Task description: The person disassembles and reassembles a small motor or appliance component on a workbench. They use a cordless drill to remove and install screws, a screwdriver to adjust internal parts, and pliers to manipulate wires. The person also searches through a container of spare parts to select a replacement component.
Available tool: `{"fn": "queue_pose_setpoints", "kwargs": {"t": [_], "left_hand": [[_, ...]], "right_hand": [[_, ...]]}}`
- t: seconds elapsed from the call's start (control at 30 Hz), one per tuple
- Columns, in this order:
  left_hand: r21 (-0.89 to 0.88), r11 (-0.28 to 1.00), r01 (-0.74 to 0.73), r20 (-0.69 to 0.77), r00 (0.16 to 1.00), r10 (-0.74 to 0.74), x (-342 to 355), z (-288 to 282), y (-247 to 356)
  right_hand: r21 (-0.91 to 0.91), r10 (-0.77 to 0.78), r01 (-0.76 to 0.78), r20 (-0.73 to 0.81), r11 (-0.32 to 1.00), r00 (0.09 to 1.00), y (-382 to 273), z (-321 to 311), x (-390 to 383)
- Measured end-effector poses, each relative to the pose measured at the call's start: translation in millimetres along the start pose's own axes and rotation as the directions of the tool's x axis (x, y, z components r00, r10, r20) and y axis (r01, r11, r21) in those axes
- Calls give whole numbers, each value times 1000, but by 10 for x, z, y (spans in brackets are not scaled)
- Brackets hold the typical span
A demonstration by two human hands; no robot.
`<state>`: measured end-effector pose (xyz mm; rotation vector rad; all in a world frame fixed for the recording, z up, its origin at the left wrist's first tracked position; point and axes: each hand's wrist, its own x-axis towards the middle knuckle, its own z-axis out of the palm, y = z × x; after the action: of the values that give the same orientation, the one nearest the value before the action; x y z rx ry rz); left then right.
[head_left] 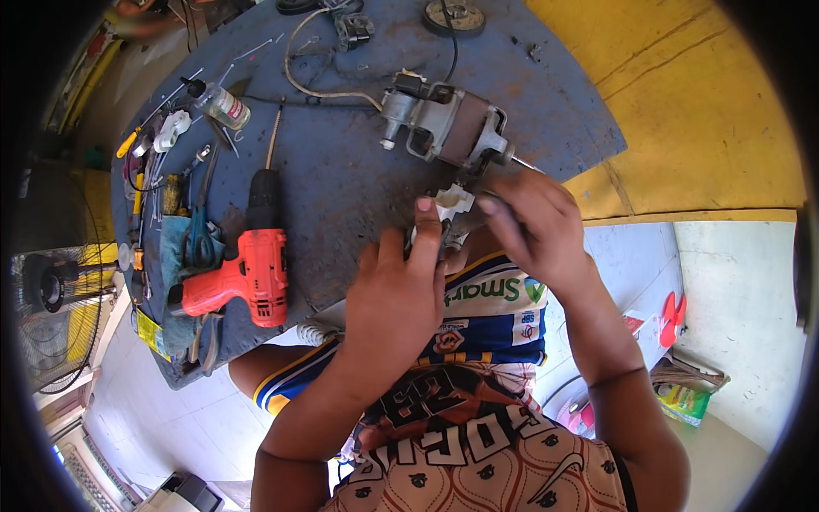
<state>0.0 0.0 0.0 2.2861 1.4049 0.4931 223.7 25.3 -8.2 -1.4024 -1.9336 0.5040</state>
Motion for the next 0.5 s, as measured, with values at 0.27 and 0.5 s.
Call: {"fn": "queue_pose_setpoints", "kwargs": {"t": [0.27,0.5], "left_hand": [[-145,989,20,-90,995,-33,-32,27,-12],[-485,873,46,-141,981,-130,-256,69,-72]], "right_hand": [[-374,-280,303,117,877,953,-338,105,765],[-375,-346,407,222,833,912,-260,46,833]]}}
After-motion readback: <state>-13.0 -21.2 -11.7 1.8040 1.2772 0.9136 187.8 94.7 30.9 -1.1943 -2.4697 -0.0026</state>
